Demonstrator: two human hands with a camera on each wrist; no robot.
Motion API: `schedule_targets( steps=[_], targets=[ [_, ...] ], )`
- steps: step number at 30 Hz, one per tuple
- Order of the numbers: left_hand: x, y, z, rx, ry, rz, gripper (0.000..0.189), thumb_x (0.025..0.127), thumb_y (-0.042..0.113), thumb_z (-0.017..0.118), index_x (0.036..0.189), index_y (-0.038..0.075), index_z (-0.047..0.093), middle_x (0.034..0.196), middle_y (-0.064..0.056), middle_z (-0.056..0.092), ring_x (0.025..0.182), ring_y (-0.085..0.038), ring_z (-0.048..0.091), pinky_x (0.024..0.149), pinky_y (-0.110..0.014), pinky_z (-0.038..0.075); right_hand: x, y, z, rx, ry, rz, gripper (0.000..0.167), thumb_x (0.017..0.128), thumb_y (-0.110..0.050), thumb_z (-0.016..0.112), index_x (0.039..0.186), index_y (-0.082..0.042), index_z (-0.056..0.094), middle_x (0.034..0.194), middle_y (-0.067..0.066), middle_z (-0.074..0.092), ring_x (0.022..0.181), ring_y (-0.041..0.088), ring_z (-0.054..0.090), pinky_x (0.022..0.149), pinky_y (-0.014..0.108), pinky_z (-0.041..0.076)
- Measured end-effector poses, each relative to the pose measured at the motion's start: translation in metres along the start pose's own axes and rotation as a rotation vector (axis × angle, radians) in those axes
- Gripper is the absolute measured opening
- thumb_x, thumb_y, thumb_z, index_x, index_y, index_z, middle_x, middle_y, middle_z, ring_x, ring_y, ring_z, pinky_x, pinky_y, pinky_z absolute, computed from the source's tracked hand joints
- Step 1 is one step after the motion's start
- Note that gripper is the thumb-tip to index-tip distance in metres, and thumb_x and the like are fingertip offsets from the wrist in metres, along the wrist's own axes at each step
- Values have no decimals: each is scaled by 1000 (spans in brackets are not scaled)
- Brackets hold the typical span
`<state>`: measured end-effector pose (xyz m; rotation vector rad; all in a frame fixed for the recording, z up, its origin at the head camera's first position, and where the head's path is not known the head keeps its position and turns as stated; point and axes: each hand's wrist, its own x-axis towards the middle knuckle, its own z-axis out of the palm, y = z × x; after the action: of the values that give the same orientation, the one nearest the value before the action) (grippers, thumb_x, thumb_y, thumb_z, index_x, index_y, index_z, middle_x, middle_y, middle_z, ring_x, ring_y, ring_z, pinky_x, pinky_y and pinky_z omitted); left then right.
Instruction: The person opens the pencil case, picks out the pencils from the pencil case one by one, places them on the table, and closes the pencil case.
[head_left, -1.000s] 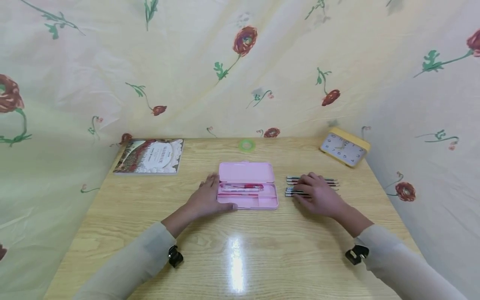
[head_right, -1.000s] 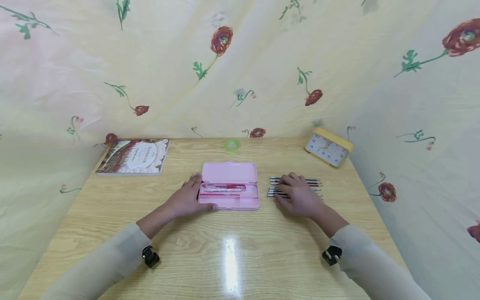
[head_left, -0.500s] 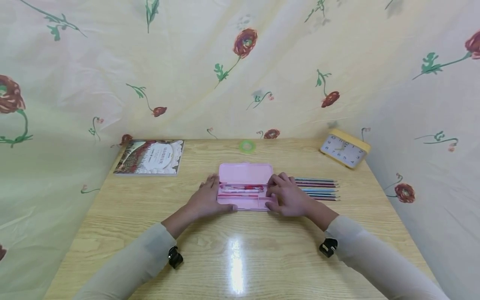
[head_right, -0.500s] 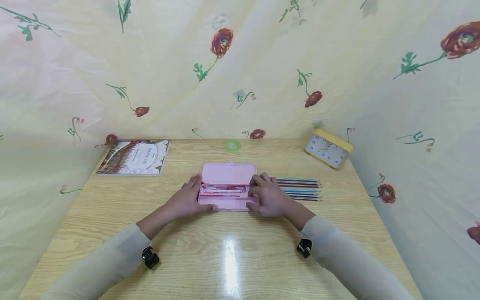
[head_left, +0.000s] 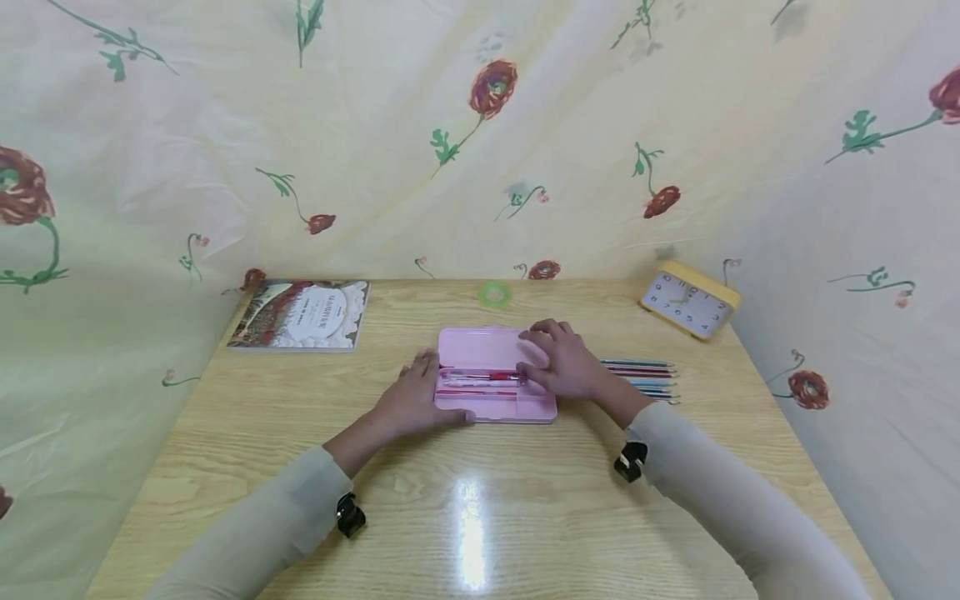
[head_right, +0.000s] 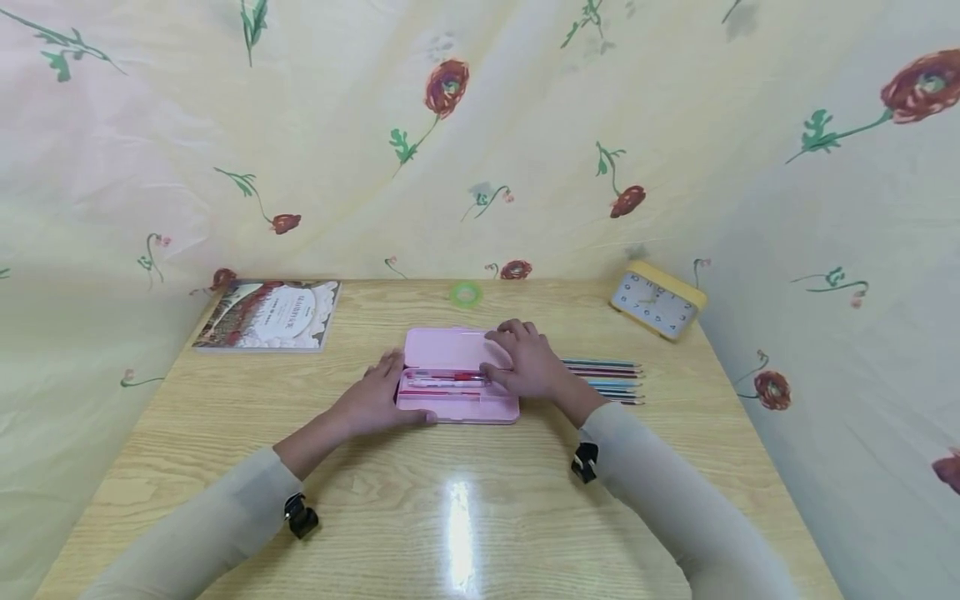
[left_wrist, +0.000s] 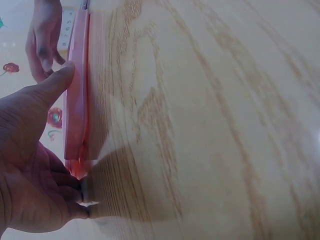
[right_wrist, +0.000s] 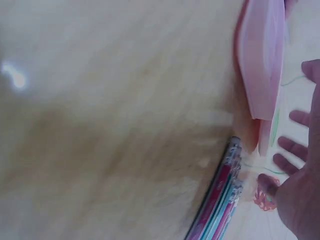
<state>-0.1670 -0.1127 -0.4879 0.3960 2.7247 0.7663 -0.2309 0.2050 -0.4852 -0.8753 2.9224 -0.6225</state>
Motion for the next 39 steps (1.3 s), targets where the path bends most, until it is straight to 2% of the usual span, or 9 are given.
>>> schedule_targets(
  steps=[5,11,18,24,26,29,34,36,39],
  targets=[
    [0,0,0,-3,-5,-11,140,85,76,82,176,-3,10,185,-23,11,172,-45,15,140,-59,19,18,-1,0,34,-93,82,73,108,-44,63,167,-5,46,166,29,48,154,52,43,127,72,38],
    [-1,1,-1,-31,-1,-12,141,84,74,85,176,0,8,185,-22,11,173,-43,13,141,-58,16,28,-7,1,18,-121,108,74,106,-42,62,169,-7,43,163,29,49,149,52,45,121,70,45],
    [3,-2,1,-115,50,24,151,78,69,92,178,5,-2,185,-23,12,174,-42,12,141,-62,15,26,-8,-6,-6,-30,74,72,104,-37,66,166,-7,46,158,26,50,144,51,45,118,69,49],
    [4,-5,6,-121,54,-1,158,77,69,93,176,4,-11,185,-24,9,174,-40,12,141,-60,15,17,-20,-21,-18,115,-21,62,103,-33,70,156,-3,58,145,20,57,130,43,47,107,59,52],
    [3,-4,5,-128,59,-7,159,76,68,94,176,3,-12,185,-26,10,173,-41,14,142,-59,14,13,-27,-26,-10,134,-48,57,104,-33,71,152,-3,63,141,16,58,126,39,49,101,55,55],
    [1,-4,5,-133,63,-14,160,76,67,95,175,1,-11,184,-27,10,172,-43,18,141,-59,14,8,-38,-29,-40,132,-123,48,105,-33,73,143,-4,70,132,13,64,118,32,59,95,49,61],
    [2,-6,8,-110,60,-41,161,75,73,93,175,2,-11,183,-28,10,168,-53,21,138,-65,24,3,-54,-23,-210,74,-315,41,106,-37,71,130,-4,77,113,11,76,93,27,75,81,47,67],
    [2,-7,9,-104,60,-53,162,74,76,92,176,4,-11,183,-27,11,167,-56,21,135,-68,29,3,-58,-17,-253,10,-342,43,107,-37,68,135,-5,76,117,13,77,97,29,77,82,48,68],
    [3,-9,10,-104,65,-55,163,72,80,91,176,6,-11,183,-26,12,165,-58,22,132,-70,33,3,-63,-9,-233,-134,-295,53,112,-41,60,154,-9,65,138,17,73,117,35,76,96,54,67]
  ],
)
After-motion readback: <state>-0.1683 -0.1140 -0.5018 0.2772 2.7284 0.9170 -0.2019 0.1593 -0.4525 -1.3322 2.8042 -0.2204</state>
